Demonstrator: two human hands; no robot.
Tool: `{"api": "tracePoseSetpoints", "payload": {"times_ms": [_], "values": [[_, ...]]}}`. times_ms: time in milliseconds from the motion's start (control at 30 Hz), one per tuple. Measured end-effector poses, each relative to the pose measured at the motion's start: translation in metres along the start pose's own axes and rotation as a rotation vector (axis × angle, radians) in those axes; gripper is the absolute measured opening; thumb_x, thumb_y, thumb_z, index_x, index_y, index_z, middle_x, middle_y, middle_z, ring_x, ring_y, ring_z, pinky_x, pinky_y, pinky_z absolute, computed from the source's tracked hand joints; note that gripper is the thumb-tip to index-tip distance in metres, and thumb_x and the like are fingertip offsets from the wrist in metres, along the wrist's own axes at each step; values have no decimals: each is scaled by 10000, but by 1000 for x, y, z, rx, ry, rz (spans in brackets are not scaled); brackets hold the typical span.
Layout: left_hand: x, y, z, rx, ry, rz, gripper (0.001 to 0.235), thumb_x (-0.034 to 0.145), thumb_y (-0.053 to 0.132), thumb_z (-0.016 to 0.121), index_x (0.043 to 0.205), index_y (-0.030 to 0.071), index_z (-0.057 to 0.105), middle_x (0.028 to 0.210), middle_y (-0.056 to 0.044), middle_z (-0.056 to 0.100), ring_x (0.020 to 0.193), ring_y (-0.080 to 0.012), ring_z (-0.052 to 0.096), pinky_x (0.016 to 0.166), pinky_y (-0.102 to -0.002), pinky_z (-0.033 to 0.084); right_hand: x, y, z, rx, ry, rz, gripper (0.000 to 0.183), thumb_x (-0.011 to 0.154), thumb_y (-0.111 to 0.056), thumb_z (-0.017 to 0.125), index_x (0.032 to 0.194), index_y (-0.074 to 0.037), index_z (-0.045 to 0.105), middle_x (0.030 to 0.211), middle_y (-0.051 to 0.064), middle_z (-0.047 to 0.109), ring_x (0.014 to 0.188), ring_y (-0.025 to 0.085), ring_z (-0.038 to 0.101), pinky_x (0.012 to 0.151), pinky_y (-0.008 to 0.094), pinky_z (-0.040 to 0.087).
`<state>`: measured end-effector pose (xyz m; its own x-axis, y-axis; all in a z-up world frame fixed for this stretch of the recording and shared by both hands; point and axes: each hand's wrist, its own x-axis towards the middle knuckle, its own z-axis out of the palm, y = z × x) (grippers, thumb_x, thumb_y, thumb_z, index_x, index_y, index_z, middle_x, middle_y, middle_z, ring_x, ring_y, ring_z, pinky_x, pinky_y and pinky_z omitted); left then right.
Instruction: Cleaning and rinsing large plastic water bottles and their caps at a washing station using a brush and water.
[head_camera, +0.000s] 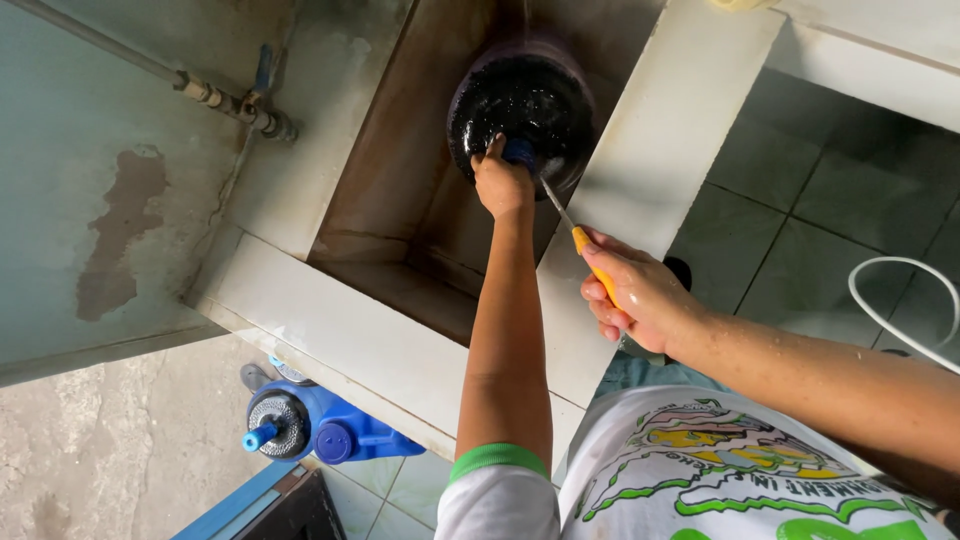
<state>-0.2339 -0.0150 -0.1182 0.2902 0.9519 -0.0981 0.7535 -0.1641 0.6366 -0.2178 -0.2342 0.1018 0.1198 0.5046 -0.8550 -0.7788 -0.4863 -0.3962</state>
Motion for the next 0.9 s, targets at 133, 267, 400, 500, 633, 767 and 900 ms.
{"api": "tracePoseSetpoints", "payload": {"times_ms": [133,267,400,500,633,767,900], "values": [[-3,0,-3,-7,-4,-25,471,893,64,603,1326,226,695,1295,-200,610,1039,-399,693,922,-459,564,4,1,1,38,14,3,445,972,-351,553,1414,-304,540,688,-10,476,409,108,302,468,341,360],[-6,5,-11,-29,-20,-50,430,909,103,624,1320,217,681,1300,-200,594,1037,-399,686,907,-461,559,12,2,-2,39,-13,7,366,975,-347,546,1338,-310,565,682,-21,469,407,102,316,462,326,339],[-4,2,-8,0,-11,-5,473,873,85,635,1324,218,685,1272,-222,603,1017,-411,692,891,-458,571,28,4,-8,77,-81,-20,224,1001,-329,539,1210,-257,579,680,-23,468,402,91,322,443,320,323],[-3,-4,0,33,-8,23,470,880,93,640,1328,226,689,1260,-236,609,997,-420,701,881,-466,579,31,2,4,105,-57,-28,194,1003,-314,532,1179,-254,586,680,-14,484,391,100,319,437,315,336],[4,-4,10,91,7,71,433,895,109,640,1306,230,703,1232,-240,619,961,-439,703,847,-497,577,58,11,24,11,50,-155,399,991,-259,531,1375,-362,514,655,34,477,372,165,380,402,381,391],[25,-3,15,47,33,120,477,827,92,654,1292,195,686,1202,-236,618,928,-445,697,800,-500,574,104,-2,16,-73,56,-237,435,1039,-272,580,1449,-130,554,727,60,547,425,229,431,395,431,392],[9,-26,22,60,15,247,414,903,91,633,1298,189,708,1211,-234,633,969,-431,707,855,-480,584,123,2,-36,-1167,420,-523,589,1004,-295,574,1570,-329,415,1034,-13,699,725,246,651,544,416,533]]}}
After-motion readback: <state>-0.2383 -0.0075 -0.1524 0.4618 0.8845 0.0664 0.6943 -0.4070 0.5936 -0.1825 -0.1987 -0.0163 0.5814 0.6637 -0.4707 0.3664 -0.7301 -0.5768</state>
